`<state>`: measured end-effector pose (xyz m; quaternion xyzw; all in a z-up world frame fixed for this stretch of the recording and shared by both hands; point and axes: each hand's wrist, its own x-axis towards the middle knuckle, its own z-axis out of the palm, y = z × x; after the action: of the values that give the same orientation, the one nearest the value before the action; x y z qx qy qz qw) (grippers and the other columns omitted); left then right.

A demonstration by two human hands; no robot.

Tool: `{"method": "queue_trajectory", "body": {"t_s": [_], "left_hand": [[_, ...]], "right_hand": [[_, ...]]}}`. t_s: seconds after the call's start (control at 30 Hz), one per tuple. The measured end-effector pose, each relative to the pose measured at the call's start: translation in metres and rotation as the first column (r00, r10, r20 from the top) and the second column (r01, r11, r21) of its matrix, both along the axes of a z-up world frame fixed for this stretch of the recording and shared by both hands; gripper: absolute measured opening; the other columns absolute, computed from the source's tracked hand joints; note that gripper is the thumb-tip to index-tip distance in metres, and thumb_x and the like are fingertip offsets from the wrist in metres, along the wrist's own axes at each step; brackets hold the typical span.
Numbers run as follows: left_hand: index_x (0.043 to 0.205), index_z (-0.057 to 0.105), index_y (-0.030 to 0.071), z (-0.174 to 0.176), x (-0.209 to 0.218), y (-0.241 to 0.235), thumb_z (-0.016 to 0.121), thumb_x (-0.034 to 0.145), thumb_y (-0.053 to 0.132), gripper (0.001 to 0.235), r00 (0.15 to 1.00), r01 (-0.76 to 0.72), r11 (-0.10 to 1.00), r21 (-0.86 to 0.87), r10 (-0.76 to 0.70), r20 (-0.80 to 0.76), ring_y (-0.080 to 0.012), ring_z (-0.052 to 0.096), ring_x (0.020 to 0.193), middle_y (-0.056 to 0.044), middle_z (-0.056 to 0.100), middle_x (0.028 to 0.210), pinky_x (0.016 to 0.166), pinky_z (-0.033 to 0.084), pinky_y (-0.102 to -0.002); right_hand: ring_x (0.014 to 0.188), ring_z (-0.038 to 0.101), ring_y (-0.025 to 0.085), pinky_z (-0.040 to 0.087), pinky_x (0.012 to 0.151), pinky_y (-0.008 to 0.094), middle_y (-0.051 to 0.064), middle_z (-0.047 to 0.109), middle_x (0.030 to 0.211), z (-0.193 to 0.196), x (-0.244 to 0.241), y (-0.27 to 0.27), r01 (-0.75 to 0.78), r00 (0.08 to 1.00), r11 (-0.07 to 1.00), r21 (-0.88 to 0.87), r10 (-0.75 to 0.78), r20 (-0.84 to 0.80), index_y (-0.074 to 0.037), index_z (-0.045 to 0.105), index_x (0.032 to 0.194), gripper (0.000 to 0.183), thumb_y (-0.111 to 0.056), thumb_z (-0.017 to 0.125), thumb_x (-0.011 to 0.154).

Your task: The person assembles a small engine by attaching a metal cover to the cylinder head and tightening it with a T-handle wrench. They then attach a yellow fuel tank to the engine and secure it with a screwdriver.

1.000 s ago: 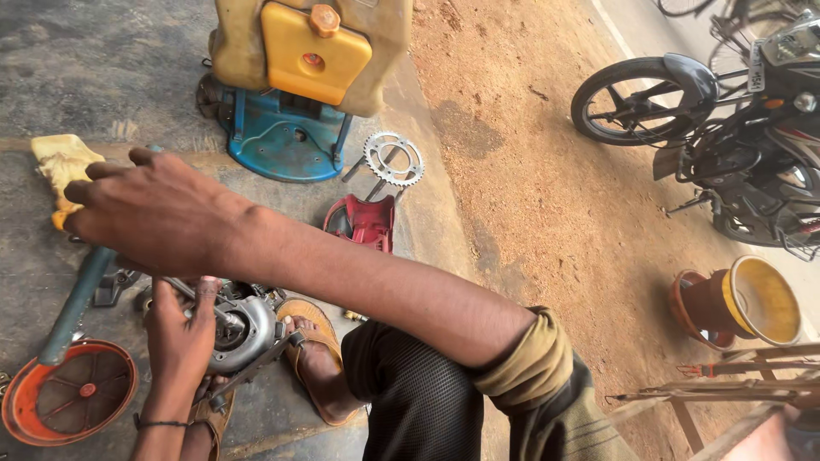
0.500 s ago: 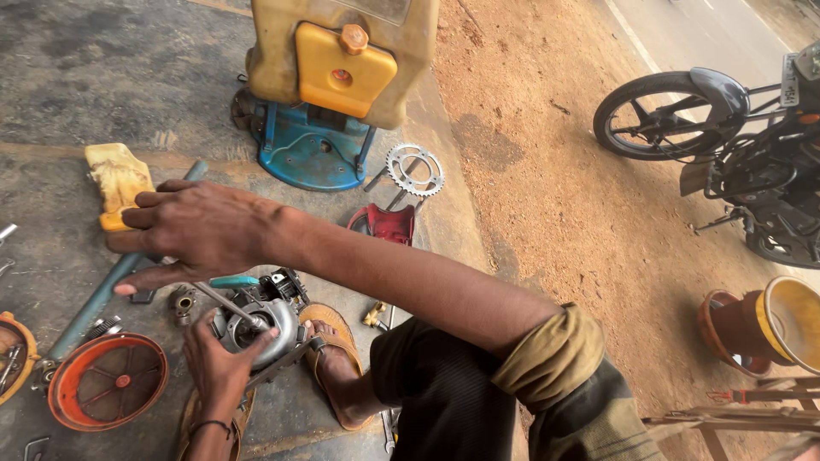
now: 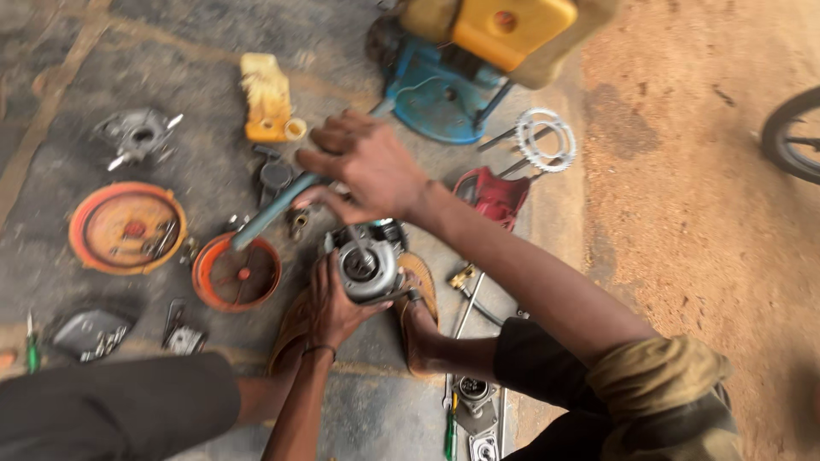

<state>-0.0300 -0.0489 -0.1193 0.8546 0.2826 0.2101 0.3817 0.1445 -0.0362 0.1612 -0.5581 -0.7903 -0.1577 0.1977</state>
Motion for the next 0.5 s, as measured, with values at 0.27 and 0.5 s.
{"method": "queue_trajectory", "body": {"t_s": [0.27, 0.5], "left_hand": [[0.154, 0.026, -0.001, 0.002, -0.005, -0.004, 0.1, 0.046, 0.054, 0.143, 1.0, 0.004, 0.99, -0.139, -0.004, 0.0, -0.0444, 0.033, 0.145, -0.024, 0.038, 0.15, 0.12, 0.033, -0.055], [0.153, 0.027, -0.001, -0.002, -0.002, 0.004, 0.103, 0.041, 0.051, 0.145, 1.0, 0.018, 0.993, -0.119, -0.016, 0.02, -0.0461, 0.031, 0.146, -0.024, 0.038, 0.15, 0.12, 0.031, -0.056]], "right_hand": [[0.076, 0.046, 0.024, 0.035, 0.071, 0.041, 0.005, 0.048, 0.08, -0.006, -0.009, -0.02, 0.152, 0.983, 0.981, 0.122, -0.162, 0.083, -0.01, 0.065, 0.091, 0.038, -0.046, 0.077, 0.094], [0.078, 0.042, 0.025, 0.035, 0.076, 0.041, 0.004, 0.044, 0.079, -0.006, -0.015, -0.025, 0.266, 0.955, 0.942, 0.206, -0.287, 0.08, -0.01, 0.061, 0.088, 0.033, -0.038, 0.076, 0.094]]}}
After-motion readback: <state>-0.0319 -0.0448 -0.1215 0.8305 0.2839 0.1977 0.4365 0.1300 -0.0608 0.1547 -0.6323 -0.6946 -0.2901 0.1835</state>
